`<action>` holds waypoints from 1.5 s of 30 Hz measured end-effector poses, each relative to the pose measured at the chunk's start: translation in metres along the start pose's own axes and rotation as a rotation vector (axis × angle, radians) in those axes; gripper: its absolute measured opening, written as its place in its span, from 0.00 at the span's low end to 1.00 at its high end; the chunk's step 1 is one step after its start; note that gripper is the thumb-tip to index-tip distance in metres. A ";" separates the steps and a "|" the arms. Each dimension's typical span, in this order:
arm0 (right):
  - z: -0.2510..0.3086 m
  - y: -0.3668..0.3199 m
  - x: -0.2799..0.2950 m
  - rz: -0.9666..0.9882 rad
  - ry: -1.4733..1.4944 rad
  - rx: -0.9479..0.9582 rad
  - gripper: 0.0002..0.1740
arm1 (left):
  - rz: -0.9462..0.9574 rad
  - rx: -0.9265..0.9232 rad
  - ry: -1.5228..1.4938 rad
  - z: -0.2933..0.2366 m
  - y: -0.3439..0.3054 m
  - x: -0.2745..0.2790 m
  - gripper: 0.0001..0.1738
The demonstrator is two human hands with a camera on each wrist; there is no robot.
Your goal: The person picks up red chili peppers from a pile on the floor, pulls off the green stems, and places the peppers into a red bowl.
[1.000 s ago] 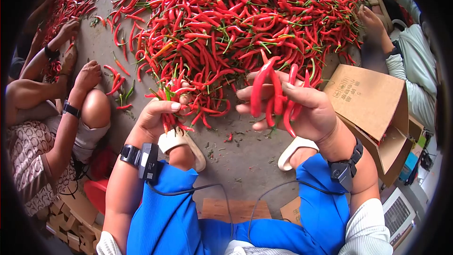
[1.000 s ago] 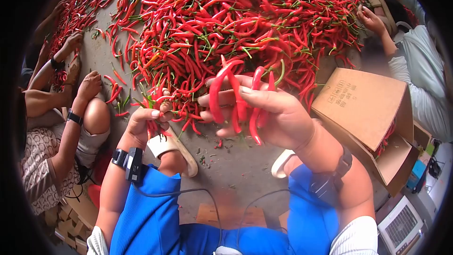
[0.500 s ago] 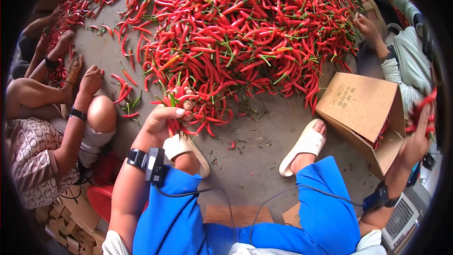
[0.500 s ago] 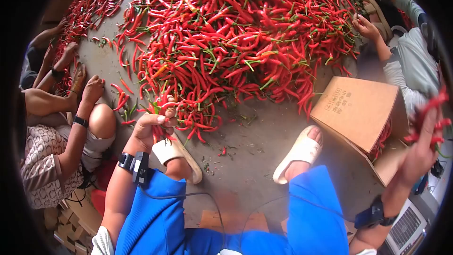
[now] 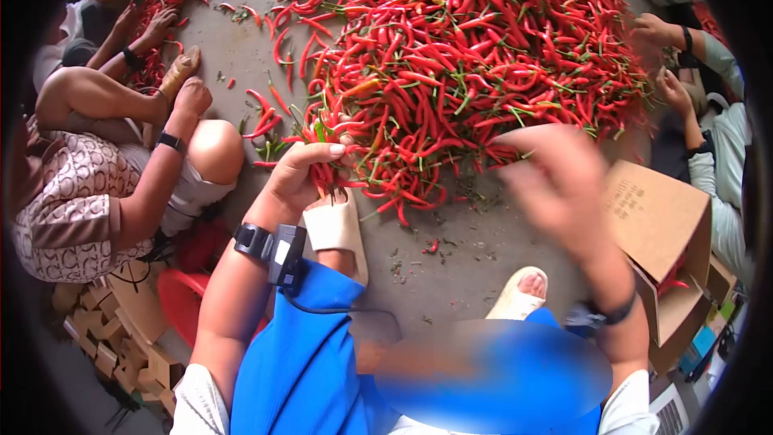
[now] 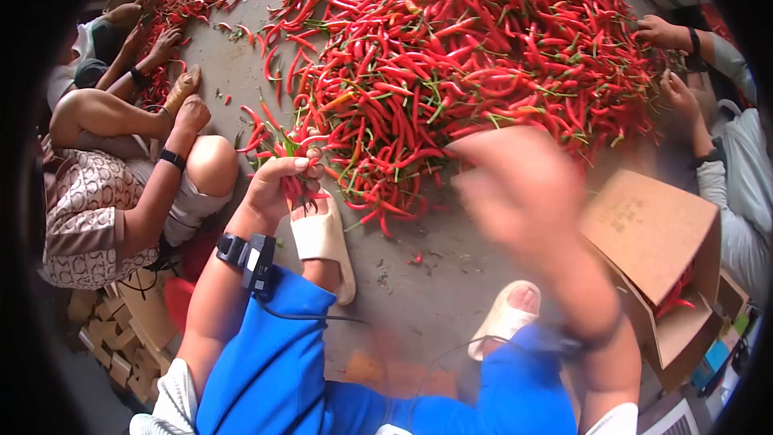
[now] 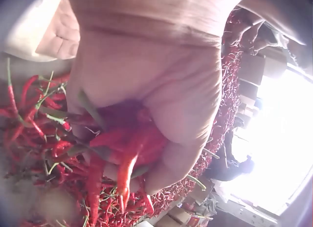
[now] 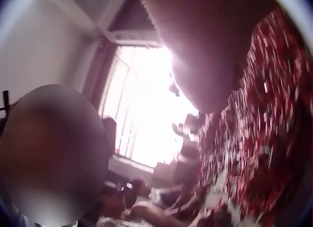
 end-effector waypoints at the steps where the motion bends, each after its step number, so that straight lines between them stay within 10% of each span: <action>1: 0.017 0.011 -0.057 0.085 0.076 0.174 0.17 | -0.001 -0.027 0.015 -0.009 0.005 0.004 0.24; 7: 0.014 0.014 -0.237 0.393 -0.252 0.349 0.32 | -0.134 -0.107 0.111 -0.042 0.005 0.010 0.21; 13: 0.011 -0.023 -0.241 0.444 -0.380 0.792 0.16 | -0.106 -0.245 -0.029 -0.061 -0.002 0.008 0.18; 18: 0.014 -0.007 -0.252 0.528 -0.333 0.799 0.28 | -0.119 -0.424 -0.109 -0.068 -0.030 0.001 0.14; 29: 0.021 -0.010 -0.244 0.507 -0.357 0.720 0.33 | -0.940 -0.868 -0.355 -0.032 -0.270 0.120 0.07; 37: 0.009 -0.007 -0.240 0.544 -0.354 0.668 0.32 | -1.399 -0.878 -0.658 0.111 -0.436 0.312 0.12; 45: -0.006 -0.007 -0.228 0.646 -0.270 0.615 0.15 | -1.587 -0.453 -0.744 0.163 -0.447 0.316 0.34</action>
Point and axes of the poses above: each hand's wrist, its own y-axis towards the middle knuckle, its own x-axis out of the back of the hand, z = x × y, the point moved 10 cm from there along y, towards the middle knuckle, and after that the axes turned 2 degrees about x, right-handed, at the moved point
